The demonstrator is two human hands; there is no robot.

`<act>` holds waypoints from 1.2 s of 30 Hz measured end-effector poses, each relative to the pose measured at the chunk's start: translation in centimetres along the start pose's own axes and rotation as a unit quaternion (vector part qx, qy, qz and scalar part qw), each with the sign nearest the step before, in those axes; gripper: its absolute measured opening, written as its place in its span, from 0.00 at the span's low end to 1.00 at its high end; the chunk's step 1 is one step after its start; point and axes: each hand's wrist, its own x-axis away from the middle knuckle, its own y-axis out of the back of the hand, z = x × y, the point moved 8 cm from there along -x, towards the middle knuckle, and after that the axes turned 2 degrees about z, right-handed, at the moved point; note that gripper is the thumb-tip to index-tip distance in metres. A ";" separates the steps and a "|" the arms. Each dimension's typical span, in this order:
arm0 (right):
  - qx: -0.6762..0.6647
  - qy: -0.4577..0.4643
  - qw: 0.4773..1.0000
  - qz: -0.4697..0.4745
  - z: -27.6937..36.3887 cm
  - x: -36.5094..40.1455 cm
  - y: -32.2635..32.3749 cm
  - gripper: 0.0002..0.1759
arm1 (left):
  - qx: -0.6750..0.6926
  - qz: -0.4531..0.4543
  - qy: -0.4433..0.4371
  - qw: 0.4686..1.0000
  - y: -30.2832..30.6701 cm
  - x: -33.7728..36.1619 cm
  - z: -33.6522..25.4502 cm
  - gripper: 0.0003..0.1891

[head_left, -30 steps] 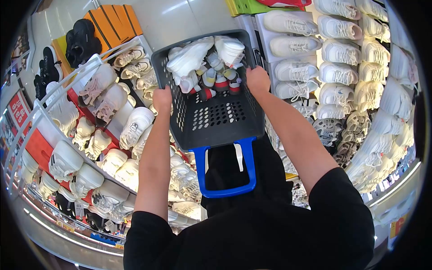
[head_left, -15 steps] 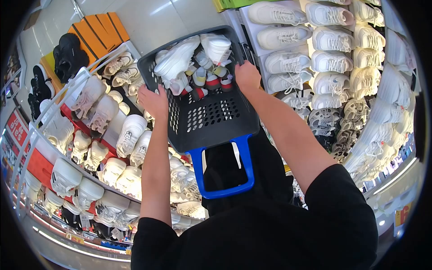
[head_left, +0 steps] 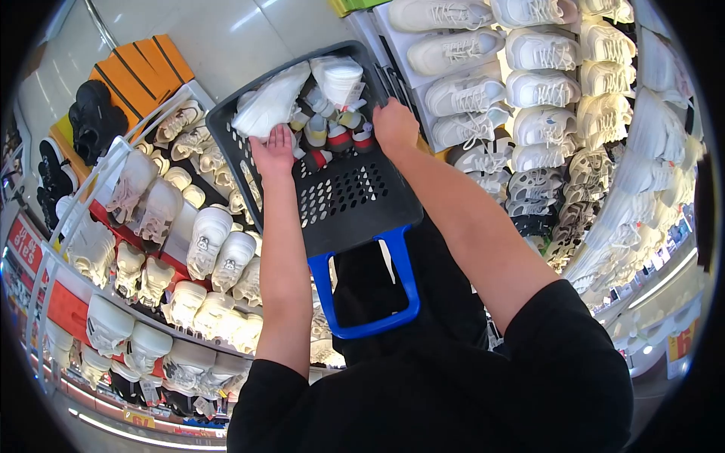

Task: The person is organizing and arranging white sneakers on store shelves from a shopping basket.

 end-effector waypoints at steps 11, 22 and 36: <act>-0.001 -0.003 1.000 0.007 -0.1 -0.3 -0.4 0.19 | 0.121 -0.040 0.055 0.990 -1.6 -1.2 -0.3 0.23; 0.004 -0.001 1.000 0.011 0.1 -0.3 -0.4 0.19 | 0.104 0.115 0.092 0.984 -7.6 7.5 4.6 0.34; 0.010 0.006 1.000 0.003 -0.1 -0.3 -0.5 0.18 | -0.048 0.182 0.067 0.980 -11.5 9.1 13.1 0.53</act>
